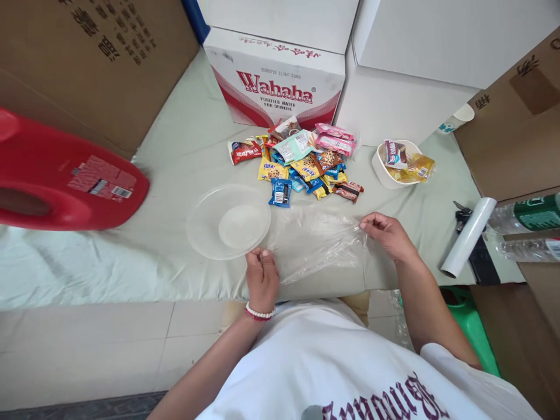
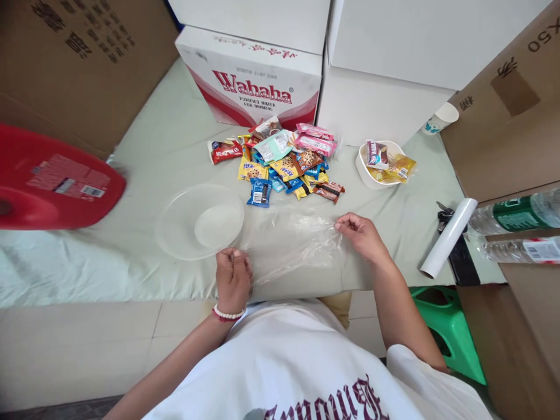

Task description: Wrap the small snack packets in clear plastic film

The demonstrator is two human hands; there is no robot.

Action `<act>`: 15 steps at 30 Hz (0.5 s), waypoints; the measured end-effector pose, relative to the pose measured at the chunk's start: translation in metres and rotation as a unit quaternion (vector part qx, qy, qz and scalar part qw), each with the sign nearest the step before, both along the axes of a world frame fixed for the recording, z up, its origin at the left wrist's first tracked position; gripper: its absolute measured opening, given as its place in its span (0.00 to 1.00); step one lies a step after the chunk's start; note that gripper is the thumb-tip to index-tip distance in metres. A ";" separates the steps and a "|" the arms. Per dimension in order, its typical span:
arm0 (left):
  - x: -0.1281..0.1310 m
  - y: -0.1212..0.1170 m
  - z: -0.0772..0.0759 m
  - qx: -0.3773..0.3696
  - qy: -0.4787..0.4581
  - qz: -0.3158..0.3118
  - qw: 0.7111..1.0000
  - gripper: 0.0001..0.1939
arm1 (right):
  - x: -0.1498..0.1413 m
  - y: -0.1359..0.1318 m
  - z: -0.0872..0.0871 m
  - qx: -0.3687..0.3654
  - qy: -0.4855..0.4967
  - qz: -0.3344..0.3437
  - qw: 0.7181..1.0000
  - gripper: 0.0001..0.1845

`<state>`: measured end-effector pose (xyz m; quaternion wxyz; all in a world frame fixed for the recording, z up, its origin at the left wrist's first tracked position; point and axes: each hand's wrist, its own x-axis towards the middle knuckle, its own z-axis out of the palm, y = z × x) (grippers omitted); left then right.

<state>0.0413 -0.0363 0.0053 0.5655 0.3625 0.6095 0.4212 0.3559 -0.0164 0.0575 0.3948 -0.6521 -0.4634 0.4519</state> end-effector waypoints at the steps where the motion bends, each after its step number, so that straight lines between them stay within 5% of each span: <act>1: -0.002 -0.002 0.000 0.022 0.038 0.005 0.999 0.18 | 0.004 0.004 -0.003 0.004 -0.010 -0.009 1.000 0.20; 4: -0.009 -0.009 -0.001 0.131 0.204 0.006 0.970 0.16 | 0.009 0.013 -0.008 0.028 -0.084 -0.029 0.996 0.18; 9: -0.024 -0.027 0.001 0.323 0.416 -0.060 0.848 0.09 | -0.018 -0.004 0.018 0.198 -0.306 -0.095 0.926 0.11; 12: -0.027 -0.027 0.006 0.384 0.447 -0.190 0.785 0.11 | -0.046 -0.028 0.029 0.237 -0.315 0.070 0.916 0.14; 15: -0.026 -0.013 0.012 0.365 0.452 -0.313 0.752 0.18 | -0.062 -0.051 0.016 0.197 -0.348 0.268 0.877 0.26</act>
